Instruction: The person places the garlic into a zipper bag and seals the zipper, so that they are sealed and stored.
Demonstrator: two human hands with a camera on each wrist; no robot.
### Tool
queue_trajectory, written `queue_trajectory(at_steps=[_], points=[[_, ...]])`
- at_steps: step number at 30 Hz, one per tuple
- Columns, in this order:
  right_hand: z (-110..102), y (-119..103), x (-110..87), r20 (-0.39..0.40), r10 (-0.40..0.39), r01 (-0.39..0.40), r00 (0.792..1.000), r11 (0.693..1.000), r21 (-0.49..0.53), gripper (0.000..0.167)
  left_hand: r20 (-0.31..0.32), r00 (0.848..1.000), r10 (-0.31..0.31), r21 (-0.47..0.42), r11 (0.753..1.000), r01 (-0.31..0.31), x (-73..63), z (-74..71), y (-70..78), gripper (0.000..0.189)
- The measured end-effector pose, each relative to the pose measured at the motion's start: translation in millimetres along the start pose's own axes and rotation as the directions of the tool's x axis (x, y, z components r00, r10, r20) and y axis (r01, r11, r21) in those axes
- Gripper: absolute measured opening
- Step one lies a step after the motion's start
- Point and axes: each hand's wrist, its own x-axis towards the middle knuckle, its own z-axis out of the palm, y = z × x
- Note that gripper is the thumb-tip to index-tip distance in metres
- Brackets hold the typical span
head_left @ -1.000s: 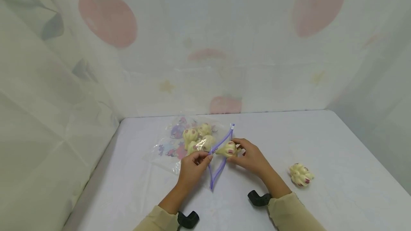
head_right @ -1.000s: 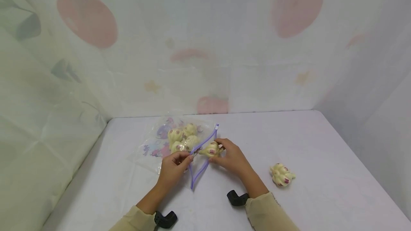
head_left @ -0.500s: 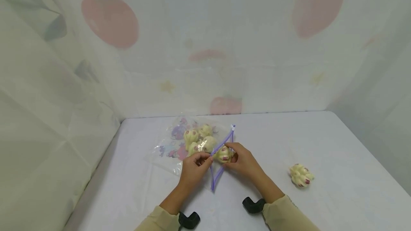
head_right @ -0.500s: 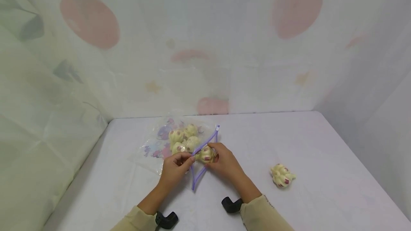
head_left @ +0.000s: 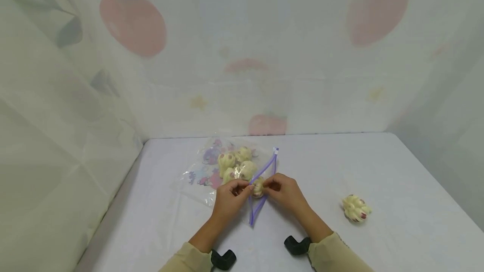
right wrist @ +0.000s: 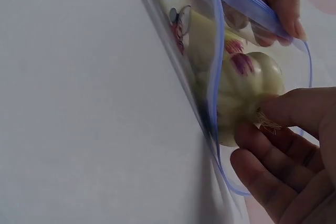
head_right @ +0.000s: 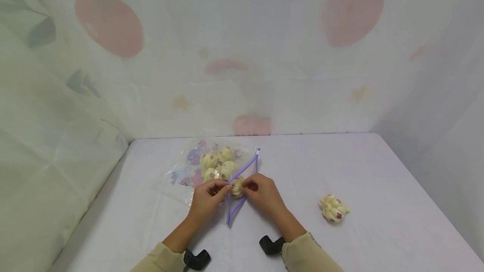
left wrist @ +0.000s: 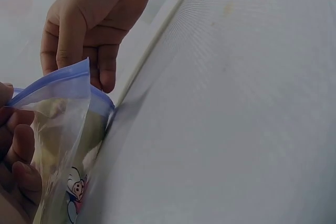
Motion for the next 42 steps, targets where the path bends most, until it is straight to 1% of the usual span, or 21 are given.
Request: queue_trajectory(at_steps=[4,7,11,14,17,19,21,24,26,29,33,37,39,42], points=[[4,-1,-2.2,0.028,0.034,-0.035,0.999,0.999,0.017,0.012,-0.005,1.0,0.013,-0.002,1.0,-0.013,0.0,1.1,0.6,0.005],[6,-2,-3.2,0.043,0.048,-0.05,0.998,0.997,0.056,0.012,-0.007,0.999,0.035,-0.004,0.999,-0.035,-0.3,2.1,0.0,0.005],[8,-2,-3.8,0.078,0.011,-0.023,0.997,0.989,0.146,0.017,-0.007,0.999,0.052,-0.007,0.999,-0.052,-0.3,3.4,-0.9,0.005],[9,-4,-4.2,0.13,-0.035,0.01,0.991,0.983,0.182,0.022,-0.007,0.999,0.05,-0.012,0.999,-0.051,-0.1,4.8,-1.2,0.006],[11,-5,-5.2,0.186,-0.064,0.035,0.98,0.987,0.157,0.029,-0.006,0.998,0.066,-0.014,0.998,-0.066,-0.1,5.9,-1.2,0.006],[12,-6,-5.9,0.228,-0.064,0.034,0.972,0.991,0.131,0.034,-0.008,0.997,0.073,-0.018,0.997,-0.073,-0.5,6.5,-1.3,0.005],[14,-6,-6.8,0.271,-0.047,0.022,0.961,0.995,0.094,0.038,-0.011,0.997,0.077,-0.018,0.997,-0.077,-0.8,6.9,-1.3,0.005],[15,-6,-7.2,0.33,-0.014,-0.01,0.944,0.997,0.072,0.044,-0.022,0.998,0.061,-0.017,0.998,-0.062,-1.3,6.8,-1.0,0.005],[15,-6,-6.6,0.344,-0.002,-0.02,0.939,0.998,0.06,0.046,-0.028,0.998,0.054,-0.015,0.998,-0.055,-1.4,6.4,-0.6,0.005],[13,-8,-4.6,0.337,0.008,-0.026,0.942,0.999,0.047,0.045,-0.034,0.998,0.046,-0.014,0.999,-0.047,-1.7,4.7,0.3,0.005],[2,-11,0.3,0.327,0.029,-0.052,0.945,0.997,0.06,0.042,-0.037,0.999,0.04,-0.005,0.999,-0.04,-1.6,2.7,1.3,0.004],[-22,-11,6.4,0.303,0.048,-0.069,0.952,0.996,0.058,0.035,-0.029,1.0,0.008,0.003,1.0,-0.008,-0.6,2.4,2.0,0.004],[-37,-10,6.8,0.281,0.058,-0.067,0.958,0.998,0.02,0.032,-0.025,1.0,-0.008,0.001,1.0,0.008,-0.8,3.7,2.8,0.004],[-61,-9,2.1,0.252,0.068,-0.057,0.965,0.997,-0.047,0.029,-0.019,1.0,-0.008,-0.003,1.0,0.008,-1.0,6.8,2.4,0.004]])
